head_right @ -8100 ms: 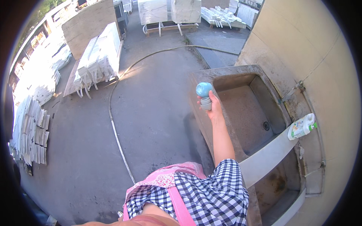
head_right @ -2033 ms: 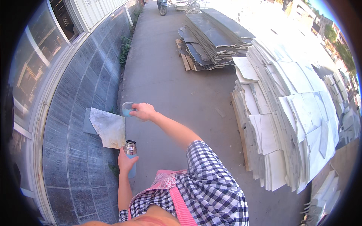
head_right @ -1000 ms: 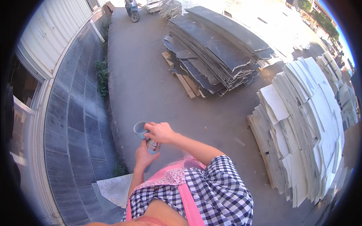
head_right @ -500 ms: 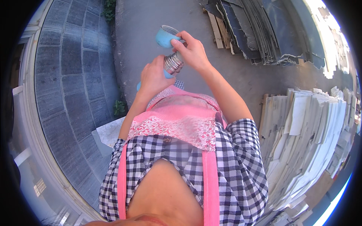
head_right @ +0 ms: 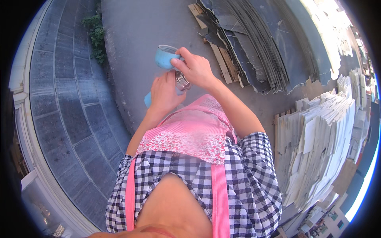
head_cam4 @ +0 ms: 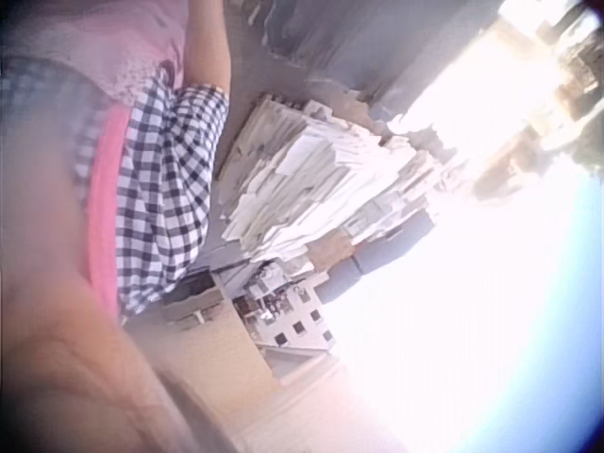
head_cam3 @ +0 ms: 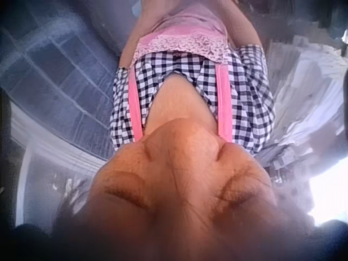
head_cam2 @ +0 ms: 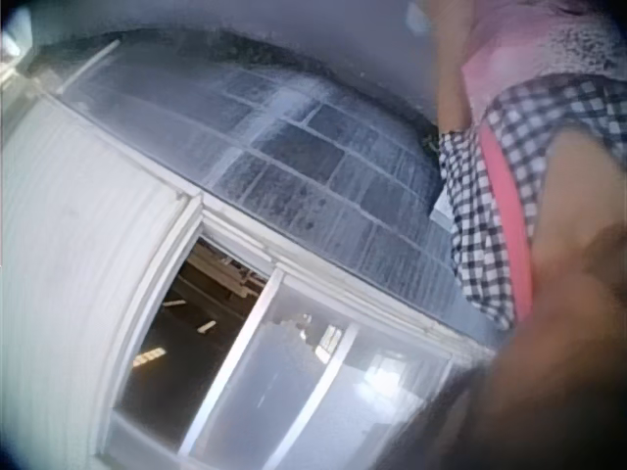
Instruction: The person opens a blue thermos bottle, rinses the lid under a running tap, and fills the bottle with water. They then close the bottle and walk away from the sink area.
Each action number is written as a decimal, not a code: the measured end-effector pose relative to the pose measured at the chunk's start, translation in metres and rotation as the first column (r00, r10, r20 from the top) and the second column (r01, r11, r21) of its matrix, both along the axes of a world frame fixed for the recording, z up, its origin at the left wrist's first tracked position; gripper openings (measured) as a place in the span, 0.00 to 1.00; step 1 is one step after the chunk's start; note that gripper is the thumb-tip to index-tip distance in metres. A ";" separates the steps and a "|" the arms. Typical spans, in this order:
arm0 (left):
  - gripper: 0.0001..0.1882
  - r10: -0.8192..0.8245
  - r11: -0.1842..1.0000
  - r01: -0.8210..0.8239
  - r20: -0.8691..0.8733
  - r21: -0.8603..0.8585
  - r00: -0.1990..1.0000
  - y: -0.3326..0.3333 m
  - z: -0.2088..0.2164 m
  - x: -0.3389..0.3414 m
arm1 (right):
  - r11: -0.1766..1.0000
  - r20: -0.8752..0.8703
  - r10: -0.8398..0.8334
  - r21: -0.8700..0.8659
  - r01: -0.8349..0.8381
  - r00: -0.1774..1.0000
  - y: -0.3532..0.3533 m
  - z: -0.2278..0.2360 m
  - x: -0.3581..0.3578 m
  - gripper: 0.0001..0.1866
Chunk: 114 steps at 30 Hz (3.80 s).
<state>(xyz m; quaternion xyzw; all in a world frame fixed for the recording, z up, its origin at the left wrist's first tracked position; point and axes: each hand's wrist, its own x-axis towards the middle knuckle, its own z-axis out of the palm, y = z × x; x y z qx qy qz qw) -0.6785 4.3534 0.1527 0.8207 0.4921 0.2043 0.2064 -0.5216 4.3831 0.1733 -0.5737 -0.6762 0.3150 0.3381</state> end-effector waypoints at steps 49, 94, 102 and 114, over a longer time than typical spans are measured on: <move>0.54 0.060 0.991 0.005 0.481 -0.133 0.875 0.848 -0.013 -0.044 | 0.773 -0.852 -0.105 -0.394 -0.496 0.513 0.823 0.002 0.007 0.32; 0.49 0.079 0.988 -0.077 0.011 -0.133 0.997 1.579 0.001 -0.218 | 0.974 -0.424 0.099 -0.144 -0.175 0.900 1.578 -0.032 -0.175 0.29; 0.55 0.285 0.951 -0.281 0.009 -0.127 0.959 1.767 0.049 -0.226 | 0.914 -0.319 0.389 0.017 -0.405 0.864 1.808 0.014 -0.192 0.32; 0.54 0.252 0.955 -0.183 0.315 -0.235 0.915 2.053 0.036 -0.310 | 0.939 -0.013 0.340 0.054 -0.338 0.940 2.076 0.055 -0.274 0.30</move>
